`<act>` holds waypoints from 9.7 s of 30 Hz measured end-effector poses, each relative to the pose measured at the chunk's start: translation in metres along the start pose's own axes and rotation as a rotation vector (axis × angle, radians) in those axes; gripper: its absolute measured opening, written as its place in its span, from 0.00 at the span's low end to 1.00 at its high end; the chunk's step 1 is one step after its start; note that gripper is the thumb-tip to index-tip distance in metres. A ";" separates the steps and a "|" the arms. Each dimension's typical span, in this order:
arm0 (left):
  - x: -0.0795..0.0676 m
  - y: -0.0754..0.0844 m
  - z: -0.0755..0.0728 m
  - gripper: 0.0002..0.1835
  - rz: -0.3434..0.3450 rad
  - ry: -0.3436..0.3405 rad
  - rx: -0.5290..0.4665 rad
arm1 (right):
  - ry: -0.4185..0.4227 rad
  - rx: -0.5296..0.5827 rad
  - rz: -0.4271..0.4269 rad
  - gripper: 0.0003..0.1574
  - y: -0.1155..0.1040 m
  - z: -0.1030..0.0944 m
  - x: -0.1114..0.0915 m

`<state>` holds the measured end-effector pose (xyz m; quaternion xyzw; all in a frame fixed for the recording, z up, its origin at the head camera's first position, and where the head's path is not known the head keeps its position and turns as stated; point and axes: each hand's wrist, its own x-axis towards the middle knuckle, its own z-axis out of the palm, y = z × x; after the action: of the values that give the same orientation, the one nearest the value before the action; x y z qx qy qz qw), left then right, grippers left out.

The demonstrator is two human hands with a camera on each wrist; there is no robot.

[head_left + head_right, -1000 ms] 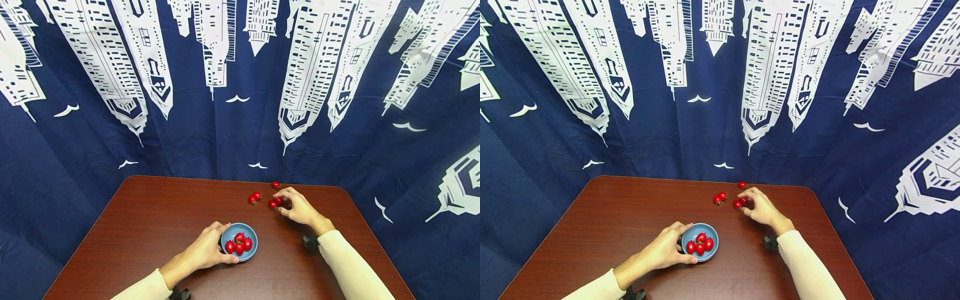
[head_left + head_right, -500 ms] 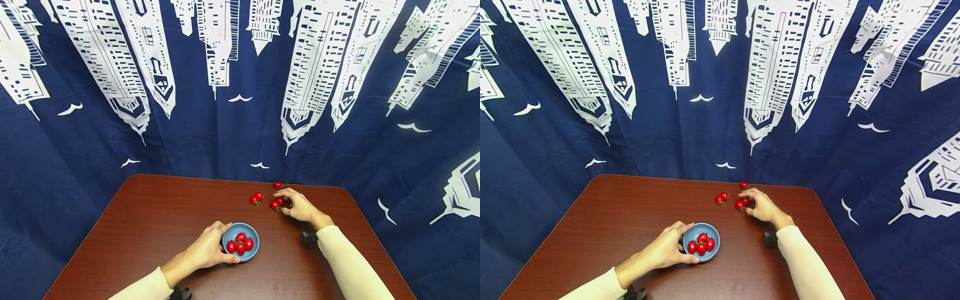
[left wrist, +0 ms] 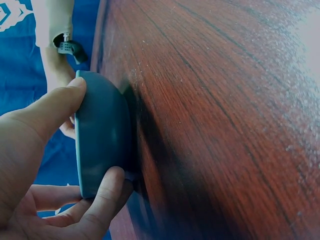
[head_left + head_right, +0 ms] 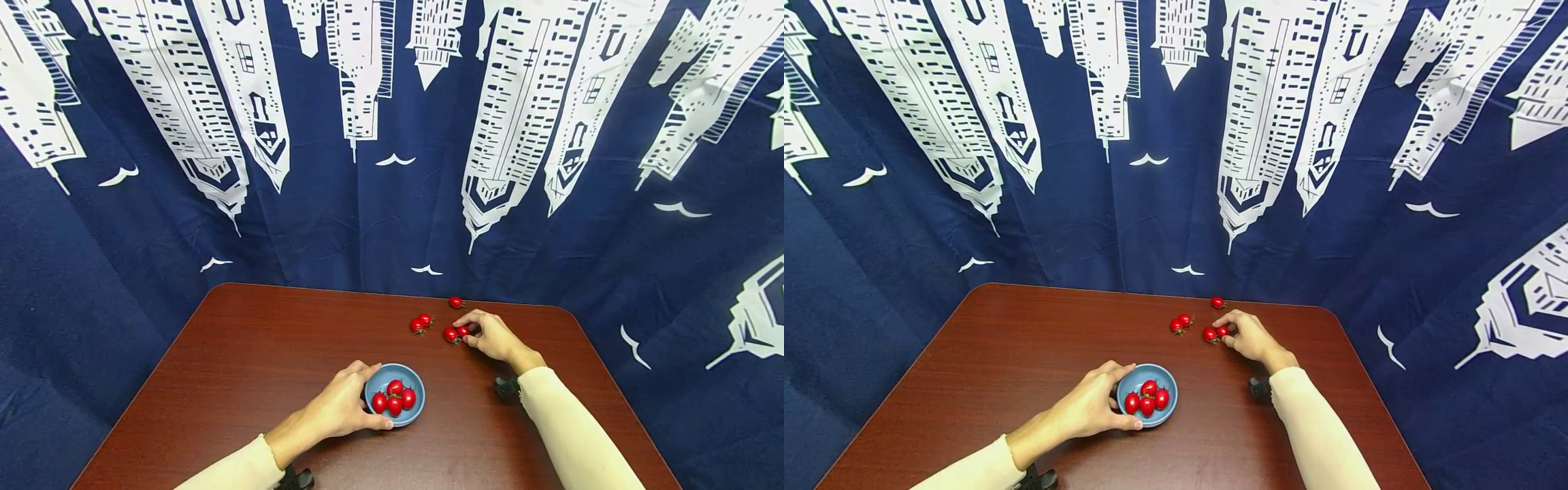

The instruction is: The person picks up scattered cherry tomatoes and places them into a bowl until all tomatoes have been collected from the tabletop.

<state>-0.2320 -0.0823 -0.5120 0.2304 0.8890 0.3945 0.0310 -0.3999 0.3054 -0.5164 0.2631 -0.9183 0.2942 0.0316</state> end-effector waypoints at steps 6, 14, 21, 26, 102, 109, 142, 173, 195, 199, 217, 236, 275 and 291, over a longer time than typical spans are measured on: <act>0.000 0.001 -0.001 0.60 -0.004 0.004 -0.002 | 0.016 0.003 0.015 0.19 0.001 0.000 0.000; -0.002 0.003 -0.001 0.59 0.004 0.001 -0.007 | 0.026 0.007 0.024 0.18 0.002 0.001 -0.005; -0.001 0.003 -0.001 0.60 0.009 0.005 0.008 | 0.083 -0.005 0.009 0.19 -0.001 -0.002 -0.009; 0.001 0.001 -0.001 0.59 0.011 0.009 0.029 | 0.110 -0.001 -0.013 0.20 -0.008 -0.005 -0.015; 0.002 -0.001 0.000 0.59 0.008 0.005 0.023 | -0.028 0.068 -0.399 0.26 -0.162 0.044 -0.033; 0.003 -0.002 0.000 0.59 0.011 0.005 0.036 | -0.064 0.097 -0.401 0.25 -0.167 0.051 -0.033; 0.002 -0.002 -0.002 0.57 0.036 0.017 0.075 | -0.030 -0.039 -0.424 0.30 -0.172 0.047 -0.032; 0.000 0.000 0.001 0.59 -0.005 0.022 0.019 | 0.097 -0.121 -0.294 0.35 -0.140 0.030 -0.042; -0.001 -0.001 0.002 0.58 -0.014 0.021 0.014 | 0.171 -0.115 -0.182 0.36 -0.087 0.021 -0.037; -0.001 -0.001 0.002 0.58 -0.019 0.019 0.008 | 0.170 -0.109 -0.157 0.37 -0.076 0.021 -0.035; -0.003 0.002 0.001 0.59 -0.011 0.025 -0.002 | 0.128 -0.029 -0.033 0.48 -0.039 0.015 -0.029; -0.001 -0.002 0.002 0.59 -0.016 0.023 0.022 | 0.095 -0.004 0.070 0.43 -0.024 0.024 -0.011; -0.001 -0.003 0.003 0.59 -0.013 0.016 -0.020 | 0.164 0.004 0.035 0.19 -0.028 0.022 -0.011; 0.000 -0.003 0.003 0.58 -0.012 0.018 -0.015 | 0.192 0.024 -0.062 0.20 -0.058 0.014 -0.020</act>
<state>-0.2321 -0.0819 -0.5163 0.2212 0.8877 0.4028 0.0272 -0.3526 0.2666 -0.5021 0.2623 -0.8989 0.3279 0.1254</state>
